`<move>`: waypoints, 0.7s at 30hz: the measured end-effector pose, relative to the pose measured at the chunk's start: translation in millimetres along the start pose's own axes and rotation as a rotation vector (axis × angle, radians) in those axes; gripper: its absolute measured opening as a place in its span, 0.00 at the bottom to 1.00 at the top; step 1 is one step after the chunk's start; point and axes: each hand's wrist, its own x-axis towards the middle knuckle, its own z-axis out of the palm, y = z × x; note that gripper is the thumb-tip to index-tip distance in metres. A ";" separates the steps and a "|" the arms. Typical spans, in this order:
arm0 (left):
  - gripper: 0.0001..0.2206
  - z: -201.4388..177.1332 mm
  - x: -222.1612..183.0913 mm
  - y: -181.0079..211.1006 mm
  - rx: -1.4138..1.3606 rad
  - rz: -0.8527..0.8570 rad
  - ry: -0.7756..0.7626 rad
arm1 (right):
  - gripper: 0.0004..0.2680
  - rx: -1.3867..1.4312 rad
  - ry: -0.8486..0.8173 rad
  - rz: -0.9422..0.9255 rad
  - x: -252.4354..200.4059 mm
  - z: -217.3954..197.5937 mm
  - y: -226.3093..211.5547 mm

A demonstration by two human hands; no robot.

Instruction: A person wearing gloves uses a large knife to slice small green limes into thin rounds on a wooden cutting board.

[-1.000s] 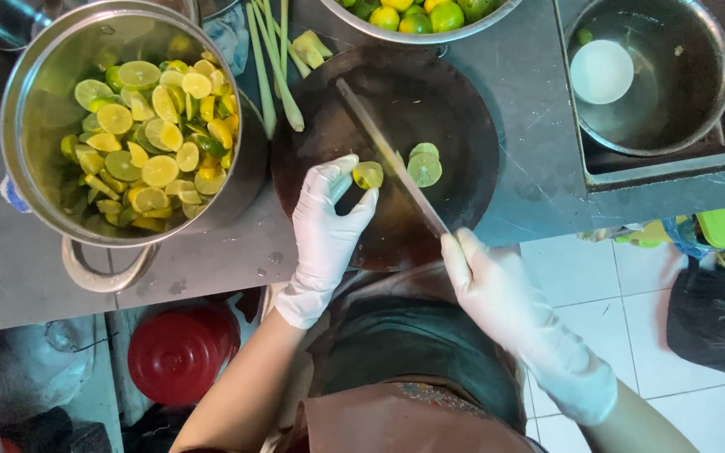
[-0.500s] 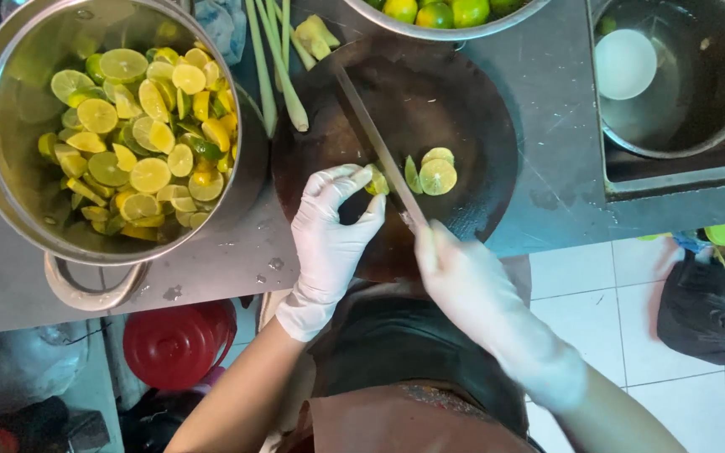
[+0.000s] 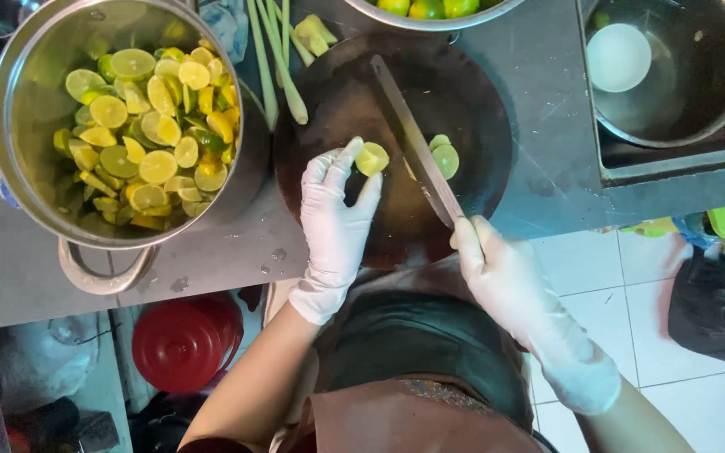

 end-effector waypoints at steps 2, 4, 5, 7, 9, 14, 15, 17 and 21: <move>0.20 1.8 -1.0 -5.5 -0.018 -0.012 -0.004 | 0.15 -0.075 0.150 -0.182 -10.1 4.0 5.4; 0.19 -0.7 -1.0 -2.0 -0.017 -0.007 -0.007 | 0.15 -0.092 0.164 -0.199 -18.1 5.3 19.3; 0.19 -2.0 -1.3 -0.6 -0.016 -0.004 -0.007 | 0.15 -0.111 0.177 -0.220 -21.7 6.0 26.3; 0.18 -0.5 -2.1 -1.9 -0.010 0.001 -0.003 | 0.15 -0.133 0.193 -0.249 -25.3 10.4 34.3; 0.18 0.2 -2.9 -2.7 -0.006 0.007 0.000 | 0.14 -0.156 0.210 -0.276 -27.8 13.9 38.0; 0.17 -2.1 -1.3 -4.0 0.100 0.092 -0.027 | 0.14 -0.158 -0.325 0.205 -17.7 -13.2 -15.1; 0.17 -2.2 -0.8 -4.6 0.101 0.088 -0.028 | 0.14 -0.160 -0.329 0.207 -14.0 -6.4 -11.7; 0.16 -2.2 1.4 -5.1 0.106 0.108 -0.037 | 0.17 -0.151 -0.239 0.092 -6.4 6.4 -5.2; 0.16 1.5 2.0 -6.4 -0.014 -0.022 0.011 | 0.17 -0.133 -0.150 -0.033 20.9 28.0 -22.3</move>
